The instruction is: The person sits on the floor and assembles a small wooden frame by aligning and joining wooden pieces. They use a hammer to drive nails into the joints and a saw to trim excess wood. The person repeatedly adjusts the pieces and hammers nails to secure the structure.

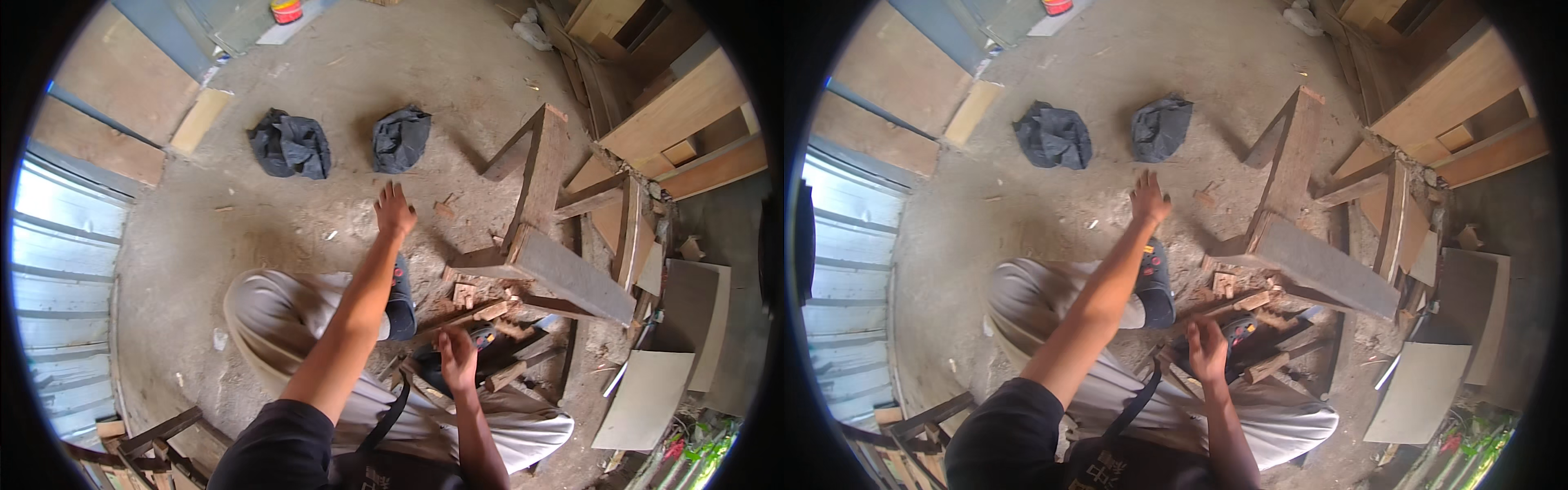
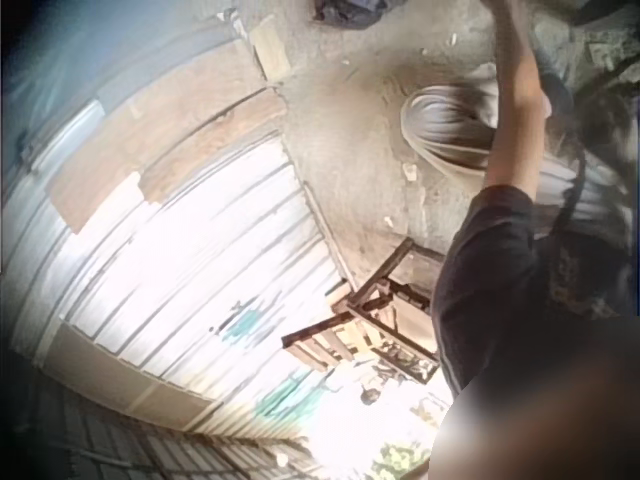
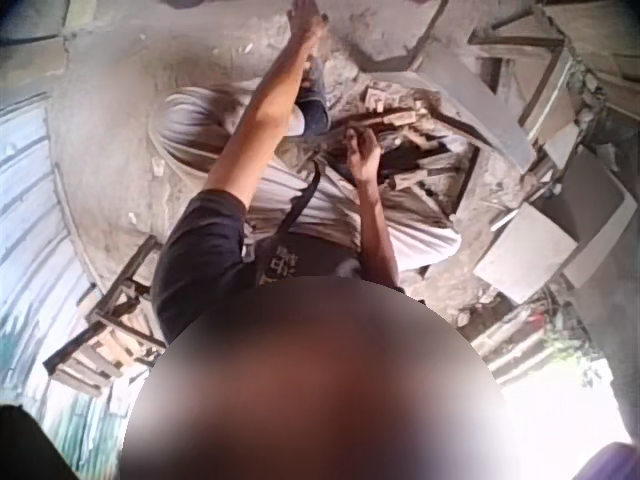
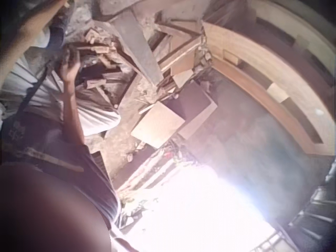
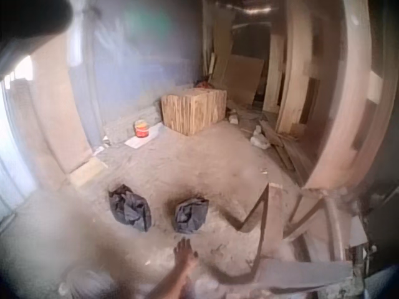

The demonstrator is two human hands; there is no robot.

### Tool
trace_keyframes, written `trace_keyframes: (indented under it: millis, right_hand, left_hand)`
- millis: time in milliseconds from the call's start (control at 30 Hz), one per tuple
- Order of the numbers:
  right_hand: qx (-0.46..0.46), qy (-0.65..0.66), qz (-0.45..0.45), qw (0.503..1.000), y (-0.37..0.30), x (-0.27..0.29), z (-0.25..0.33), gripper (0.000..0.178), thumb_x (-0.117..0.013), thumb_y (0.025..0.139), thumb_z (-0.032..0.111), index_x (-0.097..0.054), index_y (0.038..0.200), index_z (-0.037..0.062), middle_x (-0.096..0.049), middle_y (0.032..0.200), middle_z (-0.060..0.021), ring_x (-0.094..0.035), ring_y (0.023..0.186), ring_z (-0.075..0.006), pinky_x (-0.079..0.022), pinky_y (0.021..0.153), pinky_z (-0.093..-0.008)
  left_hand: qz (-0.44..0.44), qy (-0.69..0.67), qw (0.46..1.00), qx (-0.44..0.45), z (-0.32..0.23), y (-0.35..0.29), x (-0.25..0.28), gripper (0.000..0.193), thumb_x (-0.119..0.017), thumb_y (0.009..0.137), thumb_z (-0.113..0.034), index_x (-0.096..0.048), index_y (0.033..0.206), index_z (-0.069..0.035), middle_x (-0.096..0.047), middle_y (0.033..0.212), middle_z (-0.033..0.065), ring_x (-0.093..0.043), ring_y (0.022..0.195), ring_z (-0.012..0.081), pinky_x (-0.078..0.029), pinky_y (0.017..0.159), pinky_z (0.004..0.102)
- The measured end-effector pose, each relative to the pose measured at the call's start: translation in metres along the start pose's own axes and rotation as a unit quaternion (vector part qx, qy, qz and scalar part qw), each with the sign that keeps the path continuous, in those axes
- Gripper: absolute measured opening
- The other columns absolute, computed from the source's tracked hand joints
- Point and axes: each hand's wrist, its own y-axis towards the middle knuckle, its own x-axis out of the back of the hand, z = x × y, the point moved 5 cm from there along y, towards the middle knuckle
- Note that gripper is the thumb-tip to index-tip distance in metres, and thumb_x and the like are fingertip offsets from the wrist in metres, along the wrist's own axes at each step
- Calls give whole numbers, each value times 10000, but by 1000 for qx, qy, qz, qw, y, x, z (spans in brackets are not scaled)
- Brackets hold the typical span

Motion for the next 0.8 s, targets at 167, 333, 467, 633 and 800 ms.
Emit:
trace_keyframes:
  millis: [167,333,467,633,800]
  right_hand:
    - [-69,-48,-26,996,-30,45,-30,272,-639,1032,198,-648,1195,-20,-717,1004,-88,-701,920,-148,-572,829,-296]
    - [-66,-99,-56,991,-14,54,-28,280,-656,1018,202,-659,1191,-17,-738,986,-117,-729,894,-181,-588,800,-322]
    - [-67,-145,-6,987,7,29,-16,269,-641,1028,175,-638,1200,-31,-736,995,-117,-716,904,-163,-578,797,-310]
    - [-26,-184,49,981,33,-12,-3,270,-644,1025,186,-641,1191,-27,-747,982,-129,-738,901,-180,-581,791,-316]
    - [19,-160,72,984,36,-35,-5,298,-664,1011,196,-652,1202,-32,-733,985,-174,-739,883,-212,-585,791,-353]
  left_hand:
    - [-29,70,996,-55,-37,101,7,731,-723,896,-193,-368,1527,-85,-327,1623,122,-353,1479,326,-245,1232,595]
    - [32,173,984,-15,-29,159,-14,478,-690,898,-164,-588,1356,-73,-594,1386,132,-507,1346,309,-270,1201,623]
    - [-17,-5,1000,16,-3,140,-32,296,-646,905,-135,-660,1184,-36,-681,1172,184,-612,1171,367,-376,1098,585]
    - [-169,-213,962,29,40,20,-32,260,-605,898,-48,-617,1146,30,-648,1120,255,-599,1089,458,-478,962,512]
    - [-117,-246,959,78,56,-88,-34,320,-641,878,-66,-593,1186,7,-608,1177,258,-583,1120,441,-481,963,496]
